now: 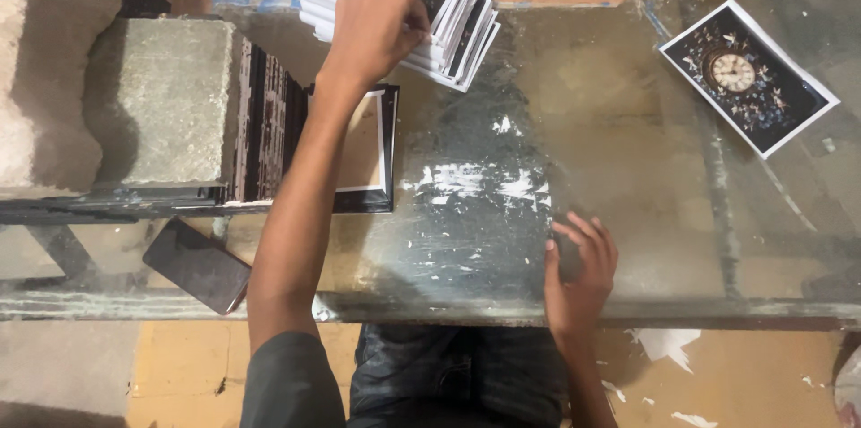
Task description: The person assembles small photo frames by hand on a glass table. They pick up a frame back, place a white mat and a printed image inside, and press the edges to secure the assembly. The person repeats this process for multiple frames, stacking the finished units on the left side of the workspace.
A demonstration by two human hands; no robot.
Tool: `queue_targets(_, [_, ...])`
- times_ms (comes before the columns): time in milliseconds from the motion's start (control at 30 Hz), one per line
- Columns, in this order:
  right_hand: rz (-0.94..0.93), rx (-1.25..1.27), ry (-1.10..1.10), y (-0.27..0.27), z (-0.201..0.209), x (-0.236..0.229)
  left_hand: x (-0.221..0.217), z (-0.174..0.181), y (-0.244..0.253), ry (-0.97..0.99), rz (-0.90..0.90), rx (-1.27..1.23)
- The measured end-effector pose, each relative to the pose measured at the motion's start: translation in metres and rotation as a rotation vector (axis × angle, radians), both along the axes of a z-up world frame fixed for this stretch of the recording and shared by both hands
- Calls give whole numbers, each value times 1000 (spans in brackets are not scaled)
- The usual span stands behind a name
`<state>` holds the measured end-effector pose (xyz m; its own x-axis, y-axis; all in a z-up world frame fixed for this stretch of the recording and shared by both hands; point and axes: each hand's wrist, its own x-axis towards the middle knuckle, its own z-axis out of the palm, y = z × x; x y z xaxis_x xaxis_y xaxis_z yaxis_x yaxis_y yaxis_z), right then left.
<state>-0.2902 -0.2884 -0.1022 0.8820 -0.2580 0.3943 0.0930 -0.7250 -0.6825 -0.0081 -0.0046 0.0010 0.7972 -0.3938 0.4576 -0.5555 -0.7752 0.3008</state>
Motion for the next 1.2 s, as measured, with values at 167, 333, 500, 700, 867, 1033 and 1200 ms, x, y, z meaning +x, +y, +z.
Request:
queue_targets(167, [-1, -12, -7, -1, -2, 2, 4, -1, 2, 132, 54, -155])
queue_targets(333, [0, -10, 7, 0, -1, 1, 9, -8, 4, 173, 111, -267])
queue_targets(500, [-2, -14, 7, 0, 0, 1, 15, -14, 6, 178, 125, -322])
queue_targets(700, [-14, -25, 11, 1, -1, 2, 18, -22, 8, 183, 137, -371])
queue_targets(867, [-21, -13, 14, 0, -1, 1, 21, -24, 6, 151, 161, -404])
queue_targets(1033, [-22, -13, 8, 1, -1, 1, 17, -22, 1, 74, 208, -490])
queue_targets(1200, [-14, -20, -6, 1, 2, 1, 19, -19, -1, 57, 263, -540])
